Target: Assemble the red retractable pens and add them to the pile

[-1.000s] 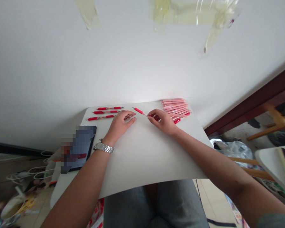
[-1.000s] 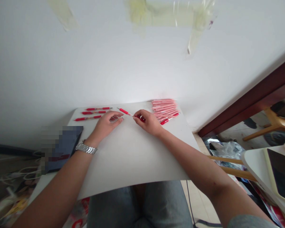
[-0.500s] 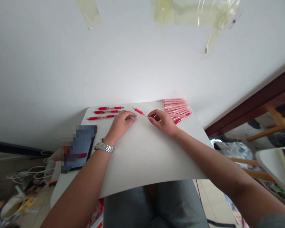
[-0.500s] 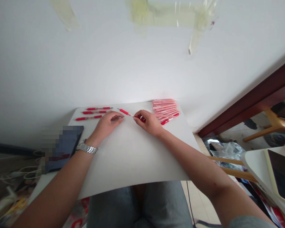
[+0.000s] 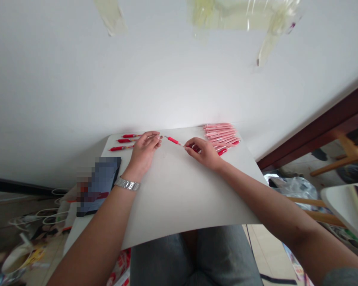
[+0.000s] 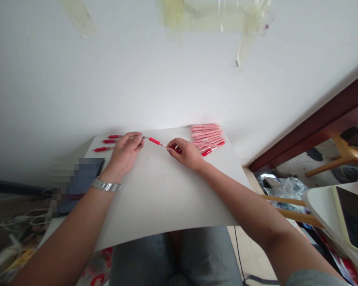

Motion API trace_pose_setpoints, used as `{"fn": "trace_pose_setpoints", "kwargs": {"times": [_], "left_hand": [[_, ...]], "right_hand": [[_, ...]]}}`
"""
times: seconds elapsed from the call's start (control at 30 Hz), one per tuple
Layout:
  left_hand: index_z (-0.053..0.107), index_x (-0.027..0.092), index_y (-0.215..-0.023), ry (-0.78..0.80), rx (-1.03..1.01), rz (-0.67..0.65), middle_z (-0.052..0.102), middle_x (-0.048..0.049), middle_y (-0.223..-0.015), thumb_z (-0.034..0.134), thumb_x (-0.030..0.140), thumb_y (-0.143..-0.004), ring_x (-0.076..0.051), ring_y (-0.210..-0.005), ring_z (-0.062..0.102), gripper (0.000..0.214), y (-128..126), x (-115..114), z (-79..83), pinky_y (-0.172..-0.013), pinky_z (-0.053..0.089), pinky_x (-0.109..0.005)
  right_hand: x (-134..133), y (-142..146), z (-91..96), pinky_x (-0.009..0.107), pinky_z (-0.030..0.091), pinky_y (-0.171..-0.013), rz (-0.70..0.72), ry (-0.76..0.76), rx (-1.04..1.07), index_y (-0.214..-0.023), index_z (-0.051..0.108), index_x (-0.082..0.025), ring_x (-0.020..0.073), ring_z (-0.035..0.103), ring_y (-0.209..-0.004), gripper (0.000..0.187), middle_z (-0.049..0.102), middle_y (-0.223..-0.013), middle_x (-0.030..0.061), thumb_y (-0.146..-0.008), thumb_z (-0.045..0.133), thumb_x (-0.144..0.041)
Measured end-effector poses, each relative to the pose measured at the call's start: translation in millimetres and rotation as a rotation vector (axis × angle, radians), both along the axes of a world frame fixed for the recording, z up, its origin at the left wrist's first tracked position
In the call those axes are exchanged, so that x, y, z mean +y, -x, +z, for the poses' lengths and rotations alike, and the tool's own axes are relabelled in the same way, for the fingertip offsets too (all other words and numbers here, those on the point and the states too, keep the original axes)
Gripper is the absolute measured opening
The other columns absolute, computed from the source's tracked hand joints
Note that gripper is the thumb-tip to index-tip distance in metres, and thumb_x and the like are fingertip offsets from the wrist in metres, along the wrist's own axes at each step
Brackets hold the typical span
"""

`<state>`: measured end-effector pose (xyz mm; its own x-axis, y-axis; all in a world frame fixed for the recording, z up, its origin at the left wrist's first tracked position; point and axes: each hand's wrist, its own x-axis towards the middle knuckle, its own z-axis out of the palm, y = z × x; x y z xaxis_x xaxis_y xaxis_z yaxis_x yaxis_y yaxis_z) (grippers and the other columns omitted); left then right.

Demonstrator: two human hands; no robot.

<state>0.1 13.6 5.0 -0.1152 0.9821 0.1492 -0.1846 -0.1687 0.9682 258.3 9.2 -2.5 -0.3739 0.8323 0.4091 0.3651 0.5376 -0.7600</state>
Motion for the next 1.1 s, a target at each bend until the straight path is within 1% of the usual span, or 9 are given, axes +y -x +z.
{"fn": "trace_pose_setpoints", "kwargs": {"times": [0.23, 0.37, 0.77, 0.9, 1.1], "left_hand": [[0.074, 0.023, -0.099, 0.017, -0.051, -0.062, 0.071, -0.0018, -0.097, 0.094, 0.042, -0.076, -0.012, -0.087, 0.065, 0.036, -3.3, -3.8, 5.4, -0.087, 0.053, -0.028], [0.073, 0.024, -0.099, 0.018, -0.046, -0.085, 0.071, -0.0019, -0.098, 0.094, 0.042, -0.077, -0.013, -0.087, 0.065, 0.035, -5.4, -5.6, 6.4, -0.088, 0.053, -0.029], [0.073, 0.024, -0.098, 0.001, -0.020, -0.116, 0.072, -0.0025, -0.102, 0.092, 0.041, -0.080, -0.014, -0.092, 0.066, 0.032, -4.1, -4.5, 3.0, -0.092, 0.054, -0.031], [0.074, 0.024, -0.097, -0.001, -0.033, -0.126, 0.071, -0.0016, -0.099, 0.093, 0.039, -0.079, -0.013, -0.090, 0.065, 0.030, -5.0, -5.1, 3.1, -0.091, 0.053, -0.030], [0.074, 0.024, -0.097, -0.004, 0.000, -0.131, 0.071, -0.0025, -0.099, 0.093, 0.042, -0.078, -0.015, -0.091, 0.065, 0.033, -4.9, -5.0, 2.3, -0.090, 0.054, -0.032]], "right_hand": [[1.5, -0.8, -2.7, 0.030, 0.053, -0.072, 0.016, 0.002, -0.006, -0.105, 0.070, -0.022, 0.0151, 0.063, -0.075, 0.024, 0.073, -0.093, 0.0035, -0.102, 0.064, -0.046], [1.2, -0.7, -3.0, 0.030, 0.053, -0.072, 0.022, 0.001, -0.005, -0.105, 0.070, -0.022, 0.0152, 0.064, -0.075, 0.024, 0.073, -0.094, 0.0038, -0.102, 0.064, -0.045], [0.9, -0.1, -3.7, 0.031, 0.054, -0.073, 0.031, 0.008, -0.007, -0.107, 0.070, -0.022, 0.0152, 0.064, -0.074, 0.025, 0.074, -0.096, 0.0043, -0.102, 0.064, -0.047], [1.1, -0.3, -3.9, 0.030, 0.054, -0.073, 0.033, 0.003, -0.002, -0.106, 0.070, -0.022, 0.0151, 0.064, -0.074, 0.024, 0.074, -0.096, 0.0041, -0.102, 0.064, -0.045], [0.2, -0.2, -2.7, 0.030, 0.054, -0.073, 0.029, 0.013, -0.003, -0.107, 0.071, -0.022, 0.0150, 0.064, -0.075, 0.026, 0.074, -0.097, 0.0041, -0.102, 0.064, -0.046]]}}
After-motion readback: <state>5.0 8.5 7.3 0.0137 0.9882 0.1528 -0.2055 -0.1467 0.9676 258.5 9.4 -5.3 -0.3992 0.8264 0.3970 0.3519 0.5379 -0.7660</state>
